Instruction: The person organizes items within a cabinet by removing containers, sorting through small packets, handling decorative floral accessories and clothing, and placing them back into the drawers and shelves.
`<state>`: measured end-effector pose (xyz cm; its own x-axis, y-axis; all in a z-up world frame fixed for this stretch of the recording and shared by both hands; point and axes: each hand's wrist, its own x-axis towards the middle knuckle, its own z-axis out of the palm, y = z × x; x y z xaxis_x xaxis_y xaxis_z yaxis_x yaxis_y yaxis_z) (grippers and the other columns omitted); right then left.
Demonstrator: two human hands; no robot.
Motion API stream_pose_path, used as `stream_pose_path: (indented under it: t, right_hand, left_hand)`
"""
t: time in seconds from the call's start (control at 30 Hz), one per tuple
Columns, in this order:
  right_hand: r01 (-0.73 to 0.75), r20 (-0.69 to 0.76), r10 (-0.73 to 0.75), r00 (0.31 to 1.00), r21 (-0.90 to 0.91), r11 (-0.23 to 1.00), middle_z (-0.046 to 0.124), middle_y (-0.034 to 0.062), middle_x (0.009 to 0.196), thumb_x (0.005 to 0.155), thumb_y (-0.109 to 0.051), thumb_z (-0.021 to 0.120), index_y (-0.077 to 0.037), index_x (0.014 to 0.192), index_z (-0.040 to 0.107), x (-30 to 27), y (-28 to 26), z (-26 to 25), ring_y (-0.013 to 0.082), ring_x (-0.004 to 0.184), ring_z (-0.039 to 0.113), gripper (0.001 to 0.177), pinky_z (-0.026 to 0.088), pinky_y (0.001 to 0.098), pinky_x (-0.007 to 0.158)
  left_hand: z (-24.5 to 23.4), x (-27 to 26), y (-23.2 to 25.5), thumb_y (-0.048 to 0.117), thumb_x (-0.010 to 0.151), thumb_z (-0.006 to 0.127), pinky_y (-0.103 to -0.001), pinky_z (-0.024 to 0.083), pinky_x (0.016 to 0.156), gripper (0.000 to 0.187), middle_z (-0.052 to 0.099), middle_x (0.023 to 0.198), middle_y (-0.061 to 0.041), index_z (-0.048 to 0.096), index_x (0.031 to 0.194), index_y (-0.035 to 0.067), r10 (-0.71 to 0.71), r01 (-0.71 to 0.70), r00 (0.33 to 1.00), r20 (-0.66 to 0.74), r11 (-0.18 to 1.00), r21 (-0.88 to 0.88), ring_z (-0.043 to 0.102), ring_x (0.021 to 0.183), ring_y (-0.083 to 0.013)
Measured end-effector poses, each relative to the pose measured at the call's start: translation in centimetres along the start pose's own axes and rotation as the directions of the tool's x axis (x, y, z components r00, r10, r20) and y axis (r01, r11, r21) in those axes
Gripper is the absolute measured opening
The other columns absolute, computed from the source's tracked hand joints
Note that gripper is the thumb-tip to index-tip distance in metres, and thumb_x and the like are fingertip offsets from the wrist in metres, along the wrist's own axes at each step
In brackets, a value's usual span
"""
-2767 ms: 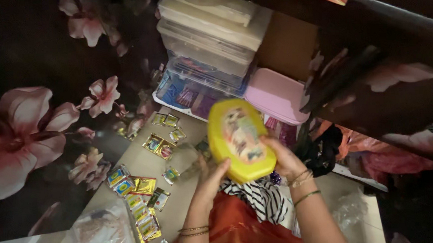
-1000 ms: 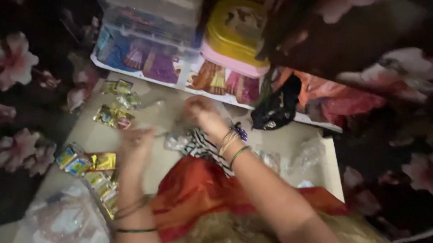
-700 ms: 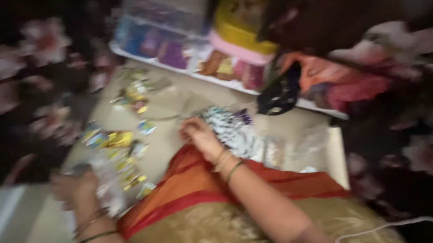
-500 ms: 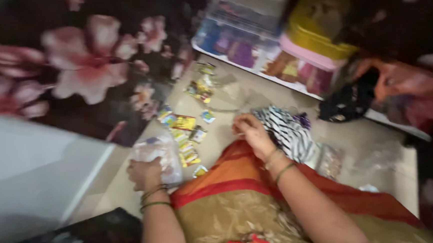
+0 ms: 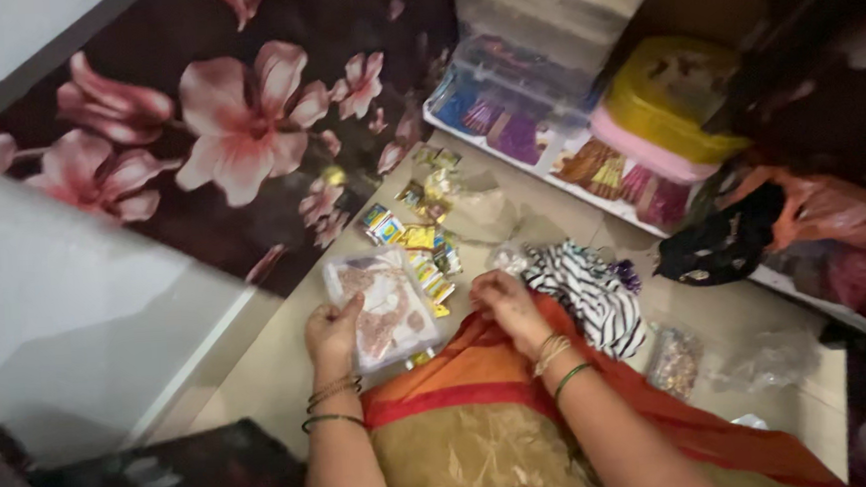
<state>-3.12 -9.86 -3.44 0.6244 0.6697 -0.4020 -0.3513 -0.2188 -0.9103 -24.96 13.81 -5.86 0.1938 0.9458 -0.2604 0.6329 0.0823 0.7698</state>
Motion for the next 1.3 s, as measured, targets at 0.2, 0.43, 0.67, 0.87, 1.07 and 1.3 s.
stream_pose_path:
  t: [0.2, 0.43, 0.67, 0.87, 1.07, 1.3]
  right_hand:
    - [0.020, 0.085, -0.023, 0.996, 0.041, 0.999, 0.063, 0.0091, 0.107, 0.098, -0.030, 0.063, -0.009, 0.134, 0.058, -2.1, -5.5, -1.8, 0.0195, 0.080, 0.056, 0.041, 0.046, 0.0320, 0.063]
    - [0.409, -0.459, -0.279, 0.843, 0.212, 0.887, 0.058, 0.0113, 0.134, 0.082, -0.009, 0.057, -0.016, 0.156, 0.032, -2.3, -13.9, -9.7, 0.0280, 0.109, 0.065, 0.078, 0.061, 0.0370, 0.083]
    - [0.751, -0.872, -0.211, 0.442, 0.231, 0.618, 0.057, 0.0141, 0.133, 0.099, -0.017, 0.063, -0.035, 0.157, 0.002, 1.7, -15.5, -19.3, 0.0310, 0.096, 0.056, 0.087, 0.053, 0.0446, 0.072]
    - [0.674, -0.802, -0.553, 0.223, -0.283, 0.682, 0.044, 0.0130, 0.146, 0.094, 0.002, 0.068, -0.014, 0.158, 0.013, 12.2, -13.1, -27.4, 0.0282, 0.124, 0.054, 0.085, 0.049, 0.0396, 0.101]
    - [0.685, -0.754, -0.630, 0.186, -0.361, 0.633, 0.052, 0.0102, 0.141, 0.095, 0.000, 0.056, 0.001, 0.148, 0.045, 12.5, -11.4, -31.5, 0.0204, 0.120, 0.055, 0.054, 0.047, 0.0312, 0.102]
    - [0.161, -0.659, -0.206, 0.724, -0.129, 0.979, 0.056, 0.0121, 0.105, 0.110, -0.030, 0.058, 0.002, 0.134, 0.067, 4.1, -13.5, -32.0, 0.0263, 0.089, 0.046, 0.041, 0.039, 0.0394, 0.071]
  left_hand:
    - [2.6, -1.9, 7.7, 0.025, 0.090, 0.085, -0.030, 0.041, 0.055, 0.036, 0.060, 0.077, -0.004, 0.060, 0.085, -0.001, 0.191, -0.038, 0.948, 0.255, 0.862, -0.505, 0.050, 0.065, -0.0131]
    - [8.8, -9.8, 22.7, 0.032, 0.091, 0.069, -0.030, 0.057, 0.079, 0.041, 0.072, 0.107, -0.003, 0.066, 0.121, 0.003, 0.427, 0.256, 0.664, 0.614, 0.642, -0.723, 0.068, 0.094, -0.0127]
    - [17.9, -14.5, 22.9, 0.043, 0.093, 0.061, -0.028, 0.049, 0.077, 0.056, 0.073, 0.123, -0.007, 0.056, 0.138, 0.011, 0.246, 0.283, 0.531, 0.811, 0.850, -0.443, 0.070, 0.107, -0.0172]
    - [19.1, -11.5, 21.3, 0.044, 0.091, 0.061, -0.029, 0.052, 0.079, 0.057, 0.074, 0.121, -0.007, 0.056, 0.137, 0.012, 0.195, 0.354, 0.604, 0.773, 0.803, -0.480, 0.070, 0.107, -0.0170]
    - [20.7, -10.1, 19.2, 0.039, 0.090, 0.065, -0.033, 0.047, 0.083, 0.053, 0.073, 0.121, -0.007, 0.059, 0.134, 0.011, 0.107, 0.426, 0.671, 0.734, 0.754, -0.500, 0.067, 0.106, -0.0185]
    - [19.6, -16.6, 20.2, 0.033, 0.055, 0.095, -0.051, 0.046, 0.100, 0.090, 0.051, 0.140, -0.018, 0.056, 0.134, 0.013, 0.671, -0.761, 0.433, 0.601, 0.630, -0.155, 0.051, 0.127, -0.0401]
